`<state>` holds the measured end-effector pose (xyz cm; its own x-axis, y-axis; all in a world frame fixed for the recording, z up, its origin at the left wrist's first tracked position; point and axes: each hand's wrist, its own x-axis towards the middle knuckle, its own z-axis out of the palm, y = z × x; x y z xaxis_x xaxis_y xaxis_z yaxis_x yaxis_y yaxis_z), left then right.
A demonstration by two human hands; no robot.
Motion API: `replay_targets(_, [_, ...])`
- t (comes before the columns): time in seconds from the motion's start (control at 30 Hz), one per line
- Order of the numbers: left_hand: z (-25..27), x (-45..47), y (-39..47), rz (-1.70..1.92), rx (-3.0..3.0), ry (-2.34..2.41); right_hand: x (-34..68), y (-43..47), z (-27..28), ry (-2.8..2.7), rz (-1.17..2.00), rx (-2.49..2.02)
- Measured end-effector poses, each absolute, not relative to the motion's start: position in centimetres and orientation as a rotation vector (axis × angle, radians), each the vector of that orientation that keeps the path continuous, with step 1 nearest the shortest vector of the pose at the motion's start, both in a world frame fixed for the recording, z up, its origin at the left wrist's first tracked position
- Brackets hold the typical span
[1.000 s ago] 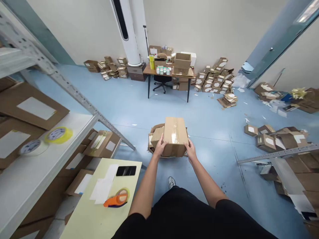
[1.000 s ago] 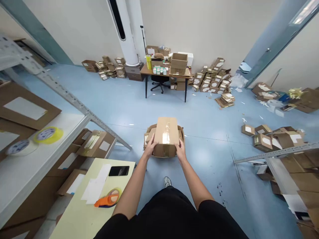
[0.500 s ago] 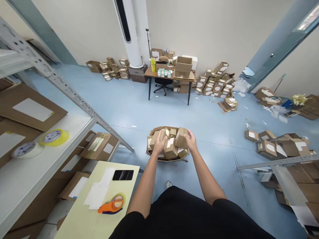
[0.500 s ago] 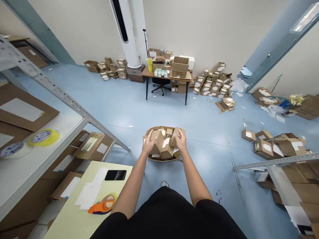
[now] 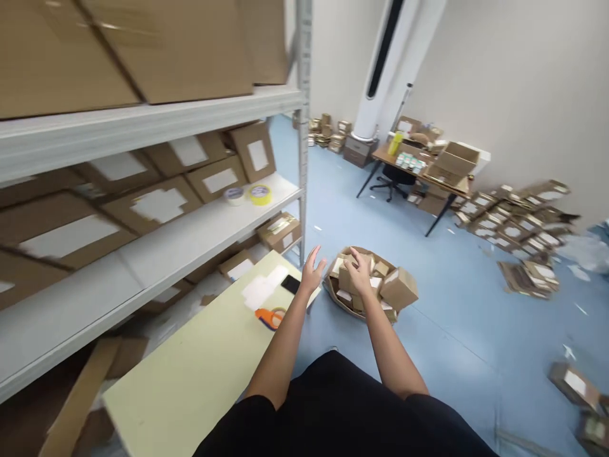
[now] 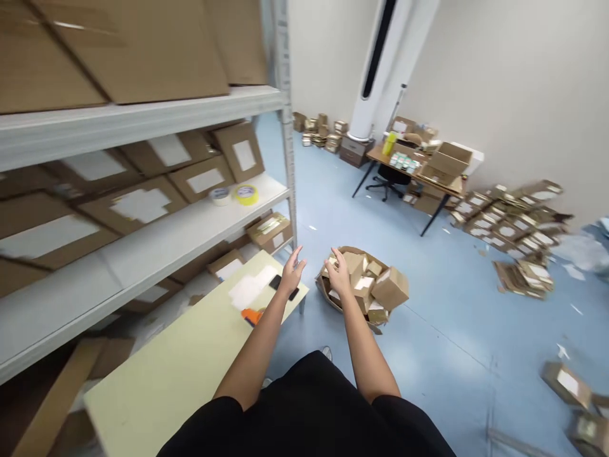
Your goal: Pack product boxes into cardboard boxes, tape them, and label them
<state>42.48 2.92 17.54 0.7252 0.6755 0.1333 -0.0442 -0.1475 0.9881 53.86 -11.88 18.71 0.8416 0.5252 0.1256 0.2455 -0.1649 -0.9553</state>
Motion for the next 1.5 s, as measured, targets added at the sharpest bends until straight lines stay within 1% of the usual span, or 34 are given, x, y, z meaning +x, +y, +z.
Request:
replay_targets(0.3, [17.8,21.8,11.0,0.966,1.518,0.875,37.9,1.8,17.6,-0.933,0.539,-1.606])
replay_targets(0.43, [16.9,13.9,12.5,1.06,1.469,1.023,31.2,4.9,16.9,-1.057,0.61,-1.541])
replay_targets(0.57, [15.3,9.3,12.3,1.085,1.401,1.123,27.9,5.7,14.9,-1.088,0.681,-1.563])
replay_targets(0.77, [12.2,9.2,9.6,1.039,1.305,1.256,29.3,3.8,8.3,-1.06,0.795,-1.78])
replay_targets(0.9, [10.0,10.6,6.7,0.965,1.279,1.312,31.1,2.4,3.2,-1.177,0.852,-2.003])
replay_targets(1.13, [6.1,10.5,0.9,0.848,1.208,1.45,30.9,0.7,-4.4,-1.432,1.068,-2.31])
replay_targets(1.23, [4.7,10.0,-1.1,0.831,1.172,1.493,30.1,-0.4,-6.3,-1.501,1.145,-2.355])
replay_targets(1.33, [4.0,9.6,-2.6,0.839,1.13,1.499,29.4,-1.3,-7.1,-1.504,1.115,-2.364])
replay_targets(1.5, [4.6,9.0,-3.1,0.854,1.118,1.49,29.3,-1.7,-6.9,-1.169,1.18,-2.373])
